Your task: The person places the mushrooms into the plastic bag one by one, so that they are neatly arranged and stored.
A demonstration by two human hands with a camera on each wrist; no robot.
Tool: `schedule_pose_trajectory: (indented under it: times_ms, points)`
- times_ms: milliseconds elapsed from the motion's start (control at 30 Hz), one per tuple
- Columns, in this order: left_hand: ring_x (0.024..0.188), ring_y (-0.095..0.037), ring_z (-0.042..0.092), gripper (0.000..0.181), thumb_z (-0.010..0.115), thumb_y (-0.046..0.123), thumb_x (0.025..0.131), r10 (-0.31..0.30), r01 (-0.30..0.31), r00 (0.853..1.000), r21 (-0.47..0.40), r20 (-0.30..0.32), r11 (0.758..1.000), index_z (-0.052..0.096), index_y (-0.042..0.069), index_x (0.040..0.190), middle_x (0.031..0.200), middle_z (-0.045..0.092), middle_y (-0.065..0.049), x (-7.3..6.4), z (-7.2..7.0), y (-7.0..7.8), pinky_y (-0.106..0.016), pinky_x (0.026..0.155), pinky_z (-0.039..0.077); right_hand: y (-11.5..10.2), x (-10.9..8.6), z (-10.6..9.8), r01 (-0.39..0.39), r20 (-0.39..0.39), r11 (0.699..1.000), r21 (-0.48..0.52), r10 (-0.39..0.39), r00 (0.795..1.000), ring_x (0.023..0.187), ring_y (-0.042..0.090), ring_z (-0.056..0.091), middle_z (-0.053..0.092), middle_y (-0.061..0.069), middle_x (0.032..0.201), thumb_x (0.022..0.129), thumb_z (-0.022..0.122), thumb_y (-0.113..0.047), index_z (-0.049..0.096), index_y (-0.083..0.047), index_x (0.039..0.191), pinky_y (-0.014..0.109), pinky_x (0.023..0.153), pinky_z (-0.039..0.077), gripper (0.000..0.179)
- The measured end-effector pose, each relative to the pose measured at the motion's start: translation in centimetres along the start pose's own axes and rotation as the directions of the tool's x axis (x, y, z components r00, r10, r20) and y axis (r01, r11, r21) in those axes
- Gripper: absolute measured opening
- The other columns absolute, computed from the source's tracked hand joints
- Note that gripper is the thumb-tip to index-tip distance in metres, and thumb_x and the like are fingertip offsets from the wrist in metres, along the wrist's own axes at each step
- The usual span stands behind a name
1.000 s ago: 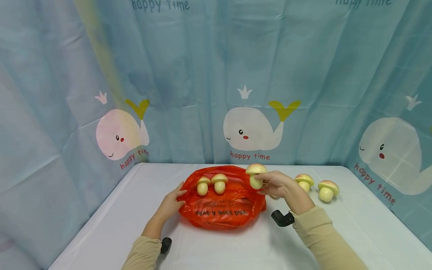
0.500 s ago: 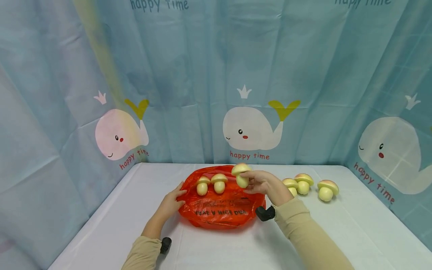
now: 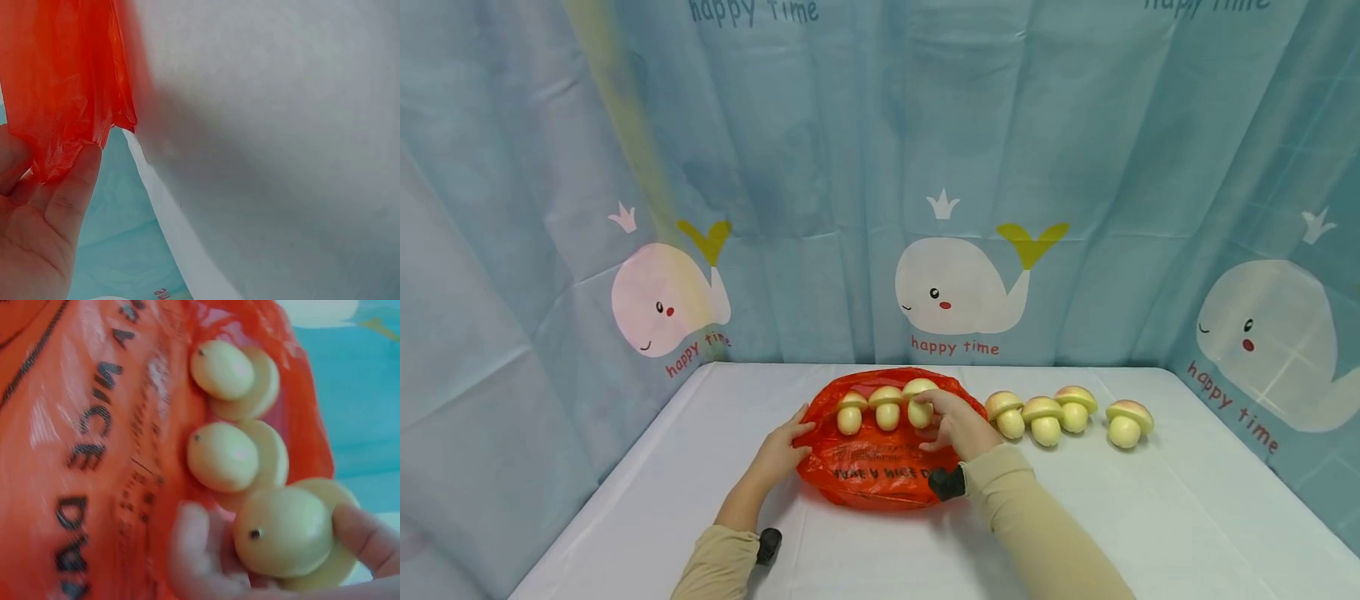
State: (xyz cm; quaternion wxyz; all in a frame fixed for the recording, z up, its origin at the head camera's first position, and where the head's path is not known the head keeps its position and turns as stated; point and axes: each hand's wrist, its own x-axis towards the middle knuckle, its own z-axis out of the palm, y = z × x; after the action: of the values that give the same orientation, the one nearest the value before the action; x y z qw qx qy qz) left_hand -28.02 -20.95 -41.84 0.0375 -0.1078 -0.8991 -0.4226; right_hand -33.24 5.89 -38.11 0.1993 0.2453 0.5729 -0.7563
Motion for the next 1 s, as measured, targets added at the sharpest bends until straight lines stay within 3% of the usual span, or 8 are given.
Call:
schedule_pose_trajectory:
  times_ms: [267, 367, 500, 633, 767, 900, 1000]
  points:
    - [0.139, -0.045, 0.025, 0.042, 0.057, -0.015, 0.084, -0.002, 0.002, 1.000, 0.001, 0.004, 1.000, 0.053, -0.019, 0.126, 0.153, 0.028, -0.024, 0.0, 0.0, 0.0, -0.056, 0.111, 0.025, 1.6, 1.2, 0.8, 0.094, -0.192, 0.995, -0.027, -0.098, 0.977, 0.117, 0.044, 0.043, 0.042, 0.023, 0.132, 0.092, 0.059, -0.019, 0.039, 0.005, 0.133, 0.058, 0.101, 0.035, 0.051]
    - [0.139, -0.045, 0.025, 0.043, 0.056, -0.015, 0.084, -0.005, 0.005, 1.000, 0.007, 0.007, 1.000, 0.053, -0.018, 0.127, 0.154, 0.027, -0.023, 0.0, -0.1, 0.0, -0.056, 0.111, 0.025, 1.9, 2.3, 0.9, 0.107, -0.251, 0.994, -0.016, -0.108, 0.962, 0.100, 0.040, 0.049, 0.051, 0.022, 0.117, 0.089, 0.065, -0.017, 0.046, 0.005, 0.124, 0.055, 0.084, 0.043, 0.045]
    - [0.140, -0.045, 0.024, 0.043, 0.056, -0.014, 0.085, -0.015, 0.015, 1.000, 0.008, 0.010, 1.000, 0.052, -0.018, 0.128, 0.154, 0.027, -0.022, 0.0, -0.1, 0.0, -0.056, 0.111, 0.025, 2.3, 2.7, 1.1, 0.123, -0.274, 0.992, -0.041, -0.129, 0.953, 0.085, 0.033, 0.048, 0.052, 0.017, 0.103, 0.089, 0.064, -0.018, 0.047, 0.004, 0.120, 0.047, 0.075, 0.044, 0.042]
    - [0.140, -0.044, 0.025, 0.043, 0.057, -0.014, 0.085, -0.022, 0.022, 1.000, 0.006, 0.008, 1.000, 0.052, -0.017, 0.128, 0.155, 0.027, -0.021, 0.1, -0.1, 0.0, -0.056, 0.111, 0.026, 2.4, 1.9, 1.4, 0.165, -0.285, 0.984, -0.066, -0.177, 0.942, 0.083, 0.031, 0.047, 0.048, 0.014, 0.100, 0.089, 0.061, -0.018, 0.043, 0.004, 0.127, 0.045, 0.079, 0.047, 0.047]
    - [0.140, -0.044, 0.024, 0.043, 0.057, -0.014, 0.085, -0.024, 0.024, 1.000, 0.001, 0.010, 1.000, 0.052, -0.017, 0.128, 0.155, 0.027, -0.021, 0.1, -0.1, 0.2, -0.055, 0.111, 0.025, 2.6, 1.4, 1.7, 0.209, -0.297, 0.977, -0.028, -0.208, 0.932, 0.082, 0.029, 0.046, 0.046, 0.013, 0.099, 0.090, 0.062, -0.014, 0.040, 0.007, 0.130, 0.042, 0.079, 0.048, 0.050]
    - [0.140, -0.044, 0.024, 0.043, 0.056, -0.015, 0.085, -0.024, 0.024, 1.000, -0.001, 0.011, 1.000, 0.052, -0.017, 0.128, 0.155, 0.027, -0.021, 0.0, -0.2, 0.2, -0.056, 0.111, 0.025, 3.1, 1.2, 1.7, 0.274, -0.288, 0.962, -0.001, -0.263, 0.921, 0.073, 0.025, 0.041, 0.044, 0.014, 0.096, 0.090, 0.063, -0.010, 0.040, 0.011, 0.128, 0.033, 0.067, 0.044, 0.049]
    - [0.139, -0.045, 0.025, 0.043, 0.057, -0.015, 0.084, -0.011, 0.011, 1.000, 0.004, 0.004, 1.000, 0.053, -0.018, 0.127, 0.154, 0.028, -0.023, -0.1, -0.2, 0.3, -0.056, 0.111, 0.026, 3.5, 1.2, 1.7, 0.335, -0.295, 0.942, 0.027, -0.313, 0.903, 0.079, 0.025, 0.043, 0.045, 0.016, 0.101, 0.089, 0.065, -0.006, 0.039, 0.015, 0.129, 0.032, 0.076, 0.048, 0.052]
